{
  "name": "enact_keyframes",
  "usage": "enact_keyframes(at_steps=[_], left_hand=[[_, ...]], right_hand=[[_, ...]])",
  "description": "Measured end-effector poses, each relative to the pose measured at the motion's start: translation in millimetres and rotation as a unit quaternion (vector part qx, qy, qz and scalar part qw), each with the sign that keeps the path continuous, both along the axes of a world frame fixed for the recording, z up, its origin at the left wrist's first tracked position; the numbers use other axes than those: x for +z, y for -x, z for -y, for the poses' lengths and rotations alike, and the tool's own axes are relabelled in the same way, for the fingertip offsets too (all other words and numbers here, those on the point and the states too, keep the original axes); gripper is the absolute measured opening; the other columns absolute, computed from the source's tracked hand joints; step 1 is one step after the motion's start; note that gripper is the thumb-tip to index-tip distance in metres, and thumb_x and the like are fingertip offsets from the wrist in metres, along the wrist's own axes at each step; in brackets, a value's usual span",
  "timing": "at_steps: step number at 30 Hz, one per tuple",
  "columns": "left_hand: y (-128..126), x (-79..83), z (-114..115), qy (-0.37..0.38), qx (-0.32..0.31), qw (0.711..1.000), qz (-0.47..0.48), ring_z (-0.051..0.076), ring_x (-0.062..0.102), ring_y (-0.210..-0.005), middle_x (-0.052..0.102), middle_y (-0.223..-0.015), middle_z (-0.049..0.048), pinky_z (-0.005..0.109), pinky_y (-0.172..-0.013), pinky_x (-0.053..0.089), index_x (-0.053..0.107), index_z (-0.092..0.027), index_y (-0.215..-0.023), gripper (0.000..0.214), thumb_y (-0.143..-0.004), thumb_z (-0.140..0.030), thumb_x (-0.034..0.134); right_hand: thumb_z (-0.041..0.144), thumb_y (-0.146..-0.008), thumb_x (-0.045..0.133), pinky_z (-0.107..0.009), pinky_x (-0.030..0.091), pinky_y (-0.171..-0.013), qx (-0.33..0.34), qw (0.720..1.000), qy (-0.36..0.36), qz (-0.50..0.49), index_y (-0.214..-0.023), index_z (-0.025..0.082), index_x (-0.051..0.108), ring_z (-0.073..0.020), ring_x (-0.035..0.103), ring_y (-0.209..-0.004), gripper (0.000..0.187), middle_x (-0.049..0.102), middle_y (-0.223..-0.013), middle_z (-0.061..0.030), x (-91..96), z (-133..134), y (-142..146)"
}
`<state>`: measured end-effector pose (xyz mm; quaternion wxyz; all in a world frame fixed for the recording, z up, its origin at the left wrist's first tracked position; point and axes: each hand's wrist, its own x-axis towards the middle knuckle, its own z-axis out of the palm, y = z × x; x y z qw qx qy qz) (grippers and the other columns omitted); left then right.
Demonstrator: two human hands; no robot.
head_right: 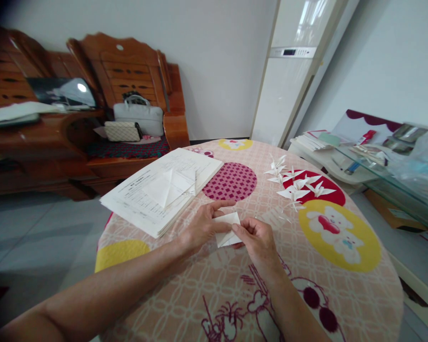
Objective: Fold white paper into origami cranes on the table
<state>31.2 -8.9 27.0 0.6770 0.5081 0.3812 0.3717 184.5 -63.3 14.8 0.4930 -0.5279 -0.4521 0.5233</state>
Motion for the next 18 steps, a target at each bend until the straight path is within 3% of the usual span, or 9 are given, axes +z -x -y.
enact_keyframes(at_steps=[10,18], left_hand=[[0,-7.6,-4,-0.009,-0.051,0.998,-0.042,0.013,0.058,-0.065,0.066,-0.084,0.0063,0.022,-0.058,0.043,0.056,-0.009,-0.127,0.071,-0.058,-0.015,0.074],[-5,-17.2,-1,0.061,-0.032,0.998,-0.012,0.016,0.061,-0.069,0.067,-0.091,0.0082,0.024,-0.057,0.047,0.052,-0.012,-0.127,0.076,-0.054,-0.007,0.071]], right_hand=[[0.036,-0.074,0.07,-0.022,0.043,-0.045,-0.04,0.999,-0.01,0.026,-0.067,0.015,0.066,-0.0129,0.053,-0.048,0.022,0.061,-0.054,0.0007,-1.4,-1,-2],[0.034,-0.073,0.071,-0.021,0.043,-0.044,-0.084,0.996,-0.012,0.014,-0.073,0.014,0.07,-0.0127,0.055,-0.048,0.02,0.064,-0.056,0.0004,-4.4,-2,0]])
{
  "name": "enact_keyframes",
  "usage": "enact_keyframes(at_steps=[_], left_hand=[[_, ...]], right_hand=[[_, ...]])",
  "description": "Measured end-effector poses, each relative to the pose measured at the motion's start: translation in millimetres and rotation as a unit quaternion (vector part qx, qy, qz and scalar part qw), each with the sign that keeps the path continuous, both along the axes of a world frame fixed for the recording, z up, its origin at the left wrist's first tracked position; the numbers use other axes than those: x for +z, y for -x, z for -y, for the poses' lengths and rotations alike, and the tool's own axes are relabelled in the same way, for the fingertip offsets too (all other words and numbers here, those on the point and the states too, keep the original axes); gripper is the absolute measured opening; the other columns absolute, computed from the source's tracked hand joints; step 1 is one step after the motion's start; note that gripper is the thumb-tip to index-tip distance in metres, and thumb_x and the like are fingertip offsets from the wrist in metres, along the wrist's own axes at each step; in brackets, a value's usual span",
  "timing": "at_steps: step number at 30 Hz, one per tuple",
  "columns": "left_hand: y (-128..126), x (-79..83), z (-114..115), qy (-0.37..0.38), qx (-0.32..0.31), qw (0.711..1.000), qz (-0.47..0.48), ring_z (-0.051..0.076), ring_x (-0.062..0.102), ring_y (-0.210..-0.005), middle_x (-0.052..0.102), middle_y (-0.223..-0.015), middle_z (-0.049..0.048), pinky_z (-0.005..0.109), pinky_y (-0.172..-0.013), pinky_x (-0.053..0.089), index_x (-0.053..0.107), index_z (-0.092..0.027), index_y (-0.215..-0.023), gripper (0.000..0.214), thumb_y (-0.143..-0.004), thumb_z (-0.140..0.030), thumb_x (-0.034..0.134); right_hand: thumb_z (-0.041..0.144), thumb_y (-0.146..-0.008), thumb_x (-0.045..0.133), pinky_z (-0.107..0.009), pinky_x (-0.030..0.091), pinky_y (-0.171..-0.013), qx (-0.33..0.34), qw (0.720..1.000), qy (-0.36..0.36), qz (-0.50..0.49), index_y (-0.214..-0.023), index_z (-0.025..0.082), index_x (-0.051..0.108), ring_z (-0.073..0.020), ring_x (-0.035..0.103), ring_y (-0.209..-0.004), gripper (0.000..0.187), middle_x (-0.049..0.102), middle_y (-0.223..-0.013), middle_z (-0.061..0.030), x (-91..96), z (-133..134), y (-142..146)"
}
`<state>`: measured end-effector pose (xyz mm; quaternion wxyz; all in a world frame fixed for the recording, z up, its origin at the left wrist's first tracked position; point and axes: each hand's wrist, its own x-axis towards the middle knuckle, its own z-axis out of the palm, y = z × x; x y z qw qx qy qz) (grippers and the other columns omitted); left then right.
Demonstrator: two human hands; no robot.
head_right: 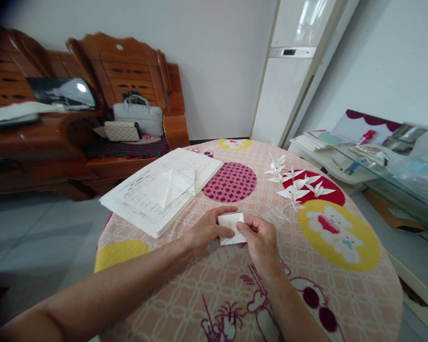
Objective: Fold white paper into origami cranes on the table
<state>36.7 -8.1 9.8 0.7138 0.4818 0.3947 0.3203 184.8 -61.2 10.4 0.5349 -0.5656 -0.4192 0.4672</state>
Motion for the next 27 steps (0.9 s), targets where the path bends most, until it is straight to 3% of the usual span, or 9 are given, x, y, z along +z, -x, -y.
enact_keyframes(at_steps=[9,21,27], left_hand=[[-1.5,2.8,0.6,0.043,-0.017,0.998,0.037,0.019,0.064,-0.066,0.067,-0.088,0.0096,0.026,-0.049,0.049,0.053,-0.01,-0.122,0.073,-0.051,-0.004,0.067],[-2.0,5.4,3.9,0.008,-0.014,1.0,0.025,0.016,0.064,-0.059,0.068,-0.085,0.008,0.026,-0.05,0.053,0.048,-0.01,-0.128,0.078,-0.053,-0.001,0.065],[-1.2,9.1,3.5,0.032,-0.037,0.998,0.029,0.014,0.061,-0.051,0.068,-0.071,0.0048,0.025,-0.05,0.051,0.056,-0.008,-0.119,0.065,-0.054,-0.004,0.065]], right_hand=[[0.032,-0.071,0.073,-0.024,0.045,-0.041,-0.021,0.999,0.005,-0.042,-0.073,0.015,0.07,-0.0156,0.059,-0.046,0.018,0.068,-0.057,-0.0009,2.1,-0.9,-0.3],[0.033,-0.069,0.073,-0.023,0.044,-0.041,-0.044,0.998,0.002,-0.04,-0.069,0.015,0.069,-0.0143,0.057,-0.045,0.019,0.066,-0.055,-0.0011,-1.1,-2.1,-2.5],[0.032,-0.069,0.074,-0.023,0.044,-0.041,-0.07,0.996,-0.019,-0.047,-0.065,0.015,0.069,-0.0135,0.055,-0.044,0.018,0.064,-0.052,0.0001,-1.6,-4.0,-4.2]])
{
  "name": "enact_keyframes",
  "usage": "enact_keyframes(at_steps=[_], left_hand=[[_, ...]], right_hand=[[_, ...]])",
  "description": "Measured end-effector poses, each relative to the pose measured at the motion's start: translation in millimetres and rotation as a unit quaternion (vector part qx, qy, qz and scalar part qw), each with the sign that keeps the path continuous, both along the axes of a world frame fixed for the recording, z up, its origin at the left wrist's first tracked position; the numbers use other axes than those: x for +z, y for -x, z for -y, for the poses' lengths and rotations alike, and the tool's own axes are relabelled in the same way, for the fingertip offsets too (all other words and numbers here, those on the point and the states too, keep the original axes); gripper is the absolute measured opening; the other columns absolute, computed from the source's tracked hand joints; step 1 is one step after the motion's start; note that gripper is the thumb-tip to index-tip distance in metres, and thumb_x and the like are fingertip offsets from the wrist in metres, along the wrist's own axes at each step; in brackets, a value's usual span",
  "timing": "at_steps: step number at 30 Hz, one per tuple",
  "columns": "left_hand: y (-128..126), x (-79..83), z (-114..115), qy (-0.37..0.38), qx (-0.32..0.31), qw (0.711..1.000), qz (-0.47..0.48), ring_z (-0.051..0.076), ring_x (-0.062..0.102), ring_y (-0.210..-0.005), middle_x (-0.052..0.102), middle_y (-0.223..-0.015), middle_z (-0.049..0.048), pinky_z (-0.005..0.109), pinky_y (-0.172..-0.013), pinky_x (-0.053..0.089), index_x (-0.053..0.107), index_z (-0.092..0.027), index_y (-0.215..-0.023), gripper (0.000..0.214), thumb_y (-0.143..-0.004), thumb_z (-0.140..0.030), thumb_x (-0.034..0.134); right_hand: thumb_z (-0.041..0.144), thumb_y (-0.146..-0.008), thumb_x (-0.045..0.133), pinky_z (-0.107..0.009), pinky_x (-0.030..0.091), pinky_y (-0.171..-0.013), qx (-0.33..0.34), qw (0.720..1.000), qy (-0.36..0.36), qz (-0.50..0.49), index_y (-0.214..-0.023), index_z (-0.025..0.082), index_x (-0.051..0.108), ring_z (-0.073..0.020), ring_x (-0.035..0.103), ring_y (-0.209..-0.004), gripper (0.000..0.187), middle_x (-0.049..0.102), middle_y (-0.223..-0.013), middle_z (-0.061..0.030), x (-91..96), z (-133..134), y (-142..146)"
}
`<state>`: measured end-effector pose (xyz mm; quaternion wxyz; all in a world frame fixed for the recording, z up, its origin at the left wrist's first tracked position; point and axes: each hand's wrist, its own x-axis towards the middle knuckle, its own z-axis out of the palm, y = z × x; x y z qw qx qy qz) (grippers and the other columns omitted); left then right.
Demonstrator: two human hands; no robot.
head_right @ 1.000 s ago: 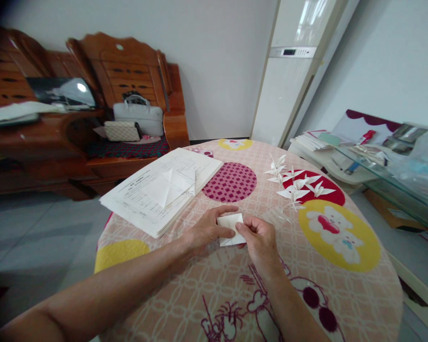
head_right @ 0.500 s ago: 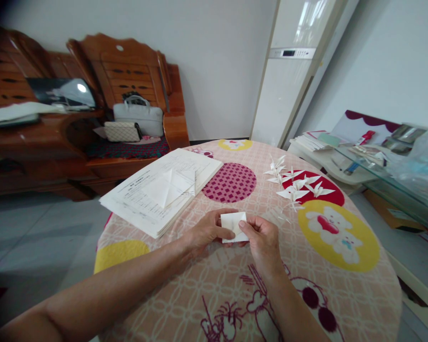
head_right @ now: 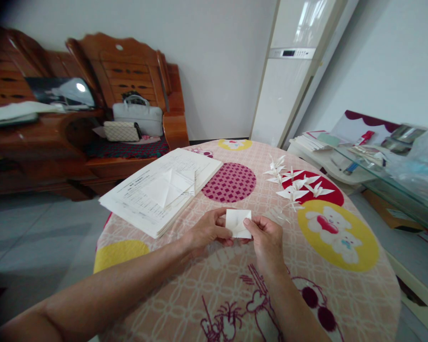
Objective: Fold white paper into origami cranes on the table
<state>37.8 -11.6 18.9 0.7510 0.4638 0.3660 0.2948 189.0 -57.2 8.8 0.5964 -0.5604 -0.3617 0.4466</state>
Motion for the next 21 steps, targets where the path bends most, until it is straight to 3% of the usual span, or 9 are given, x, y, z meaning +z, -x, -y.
enact_keyframes(at_steps=[4,7,10,13,17,21], left_hand=[[4,-0.6,0,0.014,-0.016,1.0,0.0,0.015,0.062,-0.051,0.066,-0.063,0.0025,0.027,-0.054,0.052,0.056,-0.008,-0.121,0.068,-0.054,-0.006,0.066],[8,0.7,-3,0.01,-0.04,0.999,0.02,0.016,0.064,-0.062,0.069,-0.073,0.0061,0.028,-0.061,0.052,0.06,-0.008,-0.117,0.061,-0.056,-0.008,0.065],[12,3.7,-7,-0.026,-0.005,0.998,0.054,0.018,0.064,-0.078,0.069,-0.091,0.0101,0.027,-0.068,0.051,0.066,-0.01,-0.11,0.046,-0.064,-0.017,0.067],[15,5.3,-11,-0.043,0.017,0.998,0.048,0.016,0.062,-0.08,0.067,-0.097,0.0106,0.026,-0.069,0.05,0.067,-0.011,-0.11,0.042,-0.071,-0.028,0.068],[17,6.2,-12,-0.044,-0.004,0.998,0.046,0.016,0.062,-0.077,0.067,-0.093,0.0094,0.026,-0.068,0.048,0.068,-0.013,-0.11,0.04,-0.074,-0.03,0.065],[17,5.5,-14,-0.067,-0.033,0.997,0.004,0.013,0.059,-0.068,0.067,-0.081,0.0071,0.023,-0.061,0.043,0.069,-0.011,-0.108,0.043,-0.07,-0.032,0.072]], right_hand=[[0.031,-0.068,0.076,-0.023,0.044,-0.043,-0.054,0.998,-0.032,-0.002,-0.067,0.015,0.07,-0.0129,0.055,-0.045,0.017,0.065,-0.053,0.0006,-1.4,-3,-9],[0.031,-0.067,0.078,-0.022,0.044,-0.043,-0.067,0.997,-0.049,-0.008,-0.068,0.015,0.07,-0.0122,0.055,-0.046,0.018,0.067,-0.057,0.0,0.1,-2,-16],[0.032,-0.069,0.076,-0.022,0.044,-0.042,0.031,0.999,-0.02,-0.017,-0.068,0.014,0.07,-0.0121,0.054,-0.045,0.019,0.066,-0.055,-0.0006,2.9,1,-18],[0.034,-0.072,0.073,-0.022,0.044,-0.041,0.126,0.992,0.014,-0.002,-0.063,0.014,0.066,-0.0123,0.054,-0.044,0.023,0.065,-0.054,-0.0018,4.6,3,-16],[0.033,-0.072,0.072,-0.022,0.042,-0.04,0.148,0.988,0.041,0.025,-0.062,0.014,0.064,-0.0118,0.053,-0.042,0.023,0.064,-0.053,-0.0016,5.7,5,-17],[0.03,-0.067,0.073,-0.021,0.041,-0.042,0.224,0.971,0.08,0.036,-0.062,0.013,0.064,-0.0108,0.053,-0.045,0.02,0.063,-0.053,-0.0002,7.8,5,-16]])
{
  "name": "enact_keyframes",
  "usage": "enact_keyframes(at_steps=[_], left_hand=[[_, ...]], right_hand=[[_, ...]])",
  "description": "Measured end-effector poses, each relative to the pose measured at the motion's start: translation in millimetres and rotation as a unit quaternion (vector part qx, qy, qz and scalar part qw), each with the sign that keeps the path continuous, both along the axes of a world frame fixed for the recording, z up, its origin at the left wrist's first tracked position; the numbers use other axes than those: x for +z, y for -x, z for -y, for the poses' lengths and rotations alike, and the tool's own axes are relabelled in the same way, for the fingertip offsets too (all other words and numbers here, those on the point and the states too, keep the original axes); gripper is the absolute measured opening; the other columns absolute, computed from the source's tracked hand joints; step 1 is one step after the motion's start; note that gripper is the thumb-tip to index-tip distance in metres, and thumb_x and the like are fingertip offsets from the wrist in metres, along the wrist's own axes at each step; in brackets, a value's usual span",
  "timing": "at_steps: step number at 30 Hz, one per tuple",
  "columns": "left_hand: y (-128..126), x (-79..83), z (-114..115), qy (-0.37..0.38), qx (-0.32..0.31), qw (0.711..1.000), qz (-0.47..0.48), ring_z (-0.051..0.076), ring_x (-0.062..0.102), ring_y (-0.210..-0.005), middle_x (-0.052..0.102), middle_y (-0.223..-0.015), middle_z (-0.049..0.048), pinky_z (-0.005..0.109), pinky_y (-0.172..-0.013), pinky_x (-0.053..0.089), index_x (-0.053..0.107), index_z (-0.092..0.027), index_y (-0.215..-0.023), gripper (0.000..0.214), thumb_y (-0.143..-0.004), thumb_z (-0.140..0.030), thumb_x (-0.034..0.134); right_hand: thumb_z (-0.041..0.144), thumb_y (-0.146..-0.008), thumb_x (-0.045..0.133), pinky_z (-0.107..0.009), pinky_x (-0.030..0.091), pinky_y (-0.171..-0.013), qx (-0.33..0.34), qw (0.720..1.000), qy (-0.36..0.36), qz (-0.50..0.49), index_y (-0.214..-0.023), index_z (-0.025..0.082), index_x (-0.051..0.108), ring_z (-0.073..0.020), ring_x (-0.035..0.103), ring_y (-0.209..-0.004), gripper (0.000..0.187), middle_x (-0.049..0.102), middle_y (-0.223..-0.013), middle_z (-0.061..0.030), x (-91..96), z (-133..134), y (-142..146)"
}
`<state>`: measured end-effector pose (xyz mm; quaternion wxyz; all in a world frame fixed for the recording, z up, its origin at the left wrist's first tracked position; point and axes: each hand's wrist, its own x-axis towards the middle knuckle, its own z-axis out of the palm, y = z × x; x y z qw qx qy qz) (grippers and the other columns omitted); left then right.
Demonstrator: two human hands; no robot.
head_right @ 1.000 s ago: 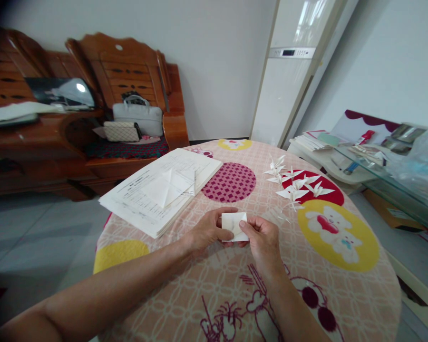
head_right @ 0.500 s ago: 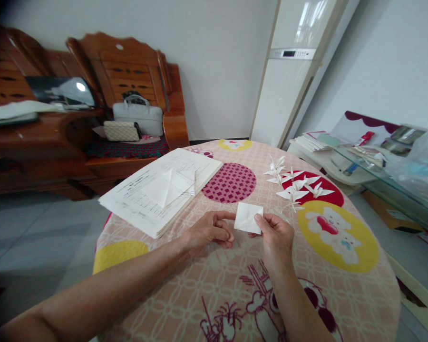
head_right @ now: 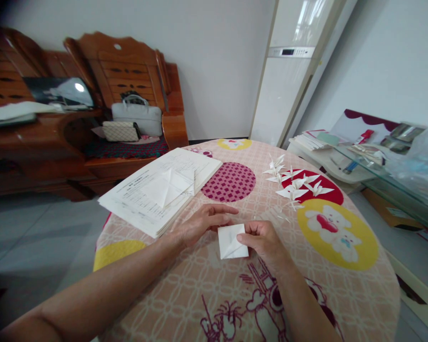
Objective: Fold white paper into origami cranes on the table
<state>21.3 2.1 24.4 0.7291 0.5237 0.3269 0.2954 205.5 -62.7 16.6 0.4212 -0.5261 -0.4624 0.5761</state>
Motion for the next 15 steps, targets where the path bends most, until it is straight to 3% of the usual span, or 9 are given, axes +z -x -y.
enact_keyframes(at_steps=[4,8,11,15], left_hand=[[-1,-7.2,-4,-0.035,-0.033,0.999,-0.016,0.007,0.05,-0.052,0.061,-0.062,0.0006,0.019,-0.052,0.034,0.069,-0.008,-0.104,0.048,-0.062,-0.028,0.08],[0,-15.6,-7,-0.03,0.008,0.999,-0.013,0.008,0.053,-0.054,0.062,-0.063,0.0003,0.02,-0.054,0.036,0.067,-0.008,-0.105,0.05,-0.06,-0.025,0.081],[0,-17.3,-7,-0.006,0.026,1.0,-0.004,0.01,0.056,-0.056,0.064,-0.066,0.0016,0.021,-0.056,0.039,0.067,-0.009,-0.102,0.049,-0.059,-0.027,0.082],[1,-13.7,-4,0.014,-0.01,1.0,-0.019,0.007,0.051,-0.052,0.062,-0.065,0.0025,0.02,-0.05,0.034,0.069,-0.008,-0.084,0.034,-0.067,-0.035,0.077]], right_hand=[[0.032,-0.07,0.071,-0.02,0.042,-0.042,-0.004,1.0,0.0,0.008,-0.064,0.014,0.063,-0.0109,0.053,-0.046,0.02,0.063,-0.055,0.0009,-0.2,-1,4],[0.04,-0.073,0.07,-0.023,0.047,-0.044,-0.049,0.998,-0.02,0.017,-0.072,0.014,0.065,-0.0139,0.059,-0.049,0.027,0.067,-0.06,-0.0017,-3.2,-5,4],[0.043,-0.074,0.069,-0.025,0.049,-0.047,-0.044,0.998,-0.023,0.028,-0.072,0.013,0.066,-0.0154,0.06,-0.051,0.03,0.068,-0.062,-0.0038,-4.3,-5,3],[0.042,-0.076,0.068,-0.024,0.048,-0.047,-0.003,1.0,-0.021,0.019,-0.07,0.014,0.064,-0.0144,0.06,-0.051,0.029,0.066,-0.061,-0.0021,-1.4,-3,1]])
